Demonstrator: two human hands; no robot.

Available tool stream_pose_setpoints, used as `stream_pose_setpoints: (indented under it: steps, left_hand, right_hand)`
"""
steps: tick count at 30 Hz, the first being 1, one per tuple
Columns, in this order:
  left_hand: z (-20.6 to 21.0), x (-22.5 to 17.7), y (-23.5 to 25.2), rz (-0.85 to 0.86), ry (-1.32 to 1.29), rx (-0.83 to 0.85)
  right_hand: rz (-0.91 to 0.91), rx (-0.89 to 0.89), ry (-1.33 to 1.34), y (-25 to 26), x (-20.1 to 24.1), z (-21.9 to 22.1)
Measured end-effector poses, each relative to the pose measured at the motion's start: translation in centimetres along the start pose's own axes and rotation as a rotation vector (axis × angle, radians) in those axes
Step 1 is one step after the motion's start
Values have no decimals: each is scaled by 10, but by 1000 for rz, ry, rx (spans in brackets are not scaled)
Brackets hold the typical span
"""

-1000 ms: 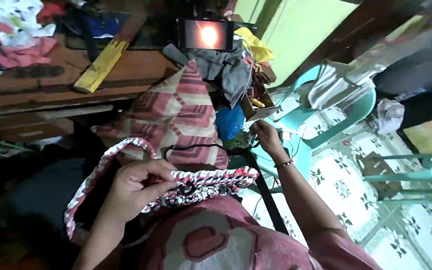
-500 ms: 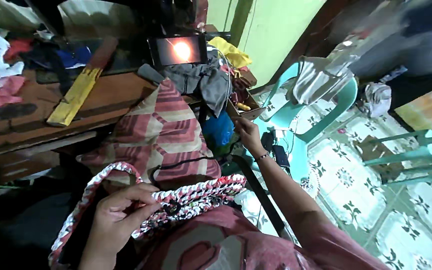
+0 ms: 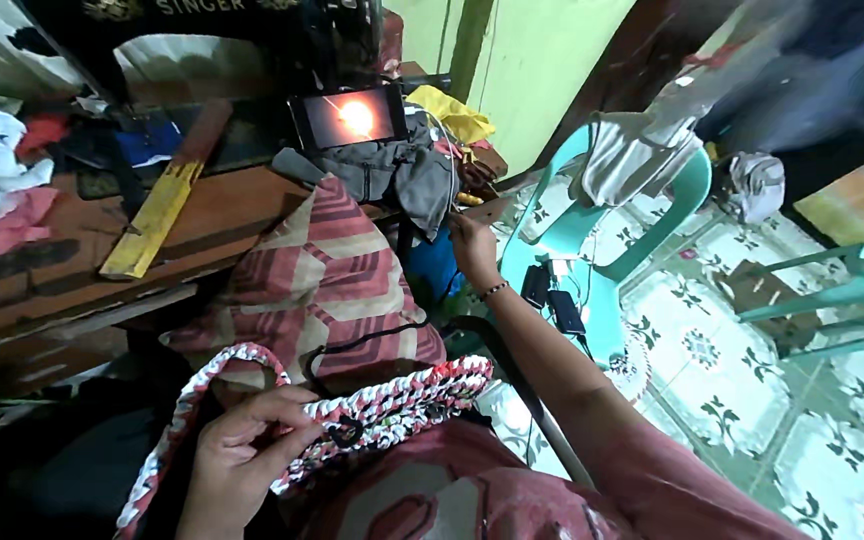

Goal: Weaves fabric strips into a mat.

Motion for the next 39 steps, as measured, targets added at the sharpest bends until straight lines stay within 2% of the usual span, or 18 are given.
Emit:
stream_pose_setpoints:
  steps: [7, 10, 15, 17, 21, 27, 30, 35, 37, 39]
  left_hand:
    - [1, 0, 1, 22, -29, 9]
    - [2, 0, 1, 22, -36, 11]
    - [2, 0, 1, 14, -40, 7]
    - [2, 1, 1, 14, -51, 7]
    - [3, 1, 1, 21, -56, 4]
    - [2, 0, 0, 23, -56, 5]
    - [2, 0, 0, 11, -34, 8]
    - [-1, 0, -4, 19, -37, 9]
    - [-1, 0, -4, 23, -36, 7]
    - [1, -1, -2, 25, -33, 10]
  right_hand:
    - [21, 3, 74, 13, -3, 7]
    - [57, 67, 200, 16, -8, 9]
    - [145, -7, 453, 16, -15, 3]
    - [165, -19, 440, 19, -11, -3]
    - [116, -57, 244, 21, 5, -9]
    - [190, -47, 89, 29, 16, -15]
    - [233, 7, 139, 36, 14, -14]
    - [317, 55, 385, 37, 2, -6]
    - [290, 36, 323, 33, 1, -17]
    - [168, 1, 294, 22, 8, -37]
Point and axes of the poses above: each hand's wrist, its own y-axis towards the middle knuckle, its own z-axis out of the palm, x = y × z, the point moved 9 cm from there along y, towards the middle knuckle, and after that the axes turned 12 degrees about z, right-handed, at the moved point
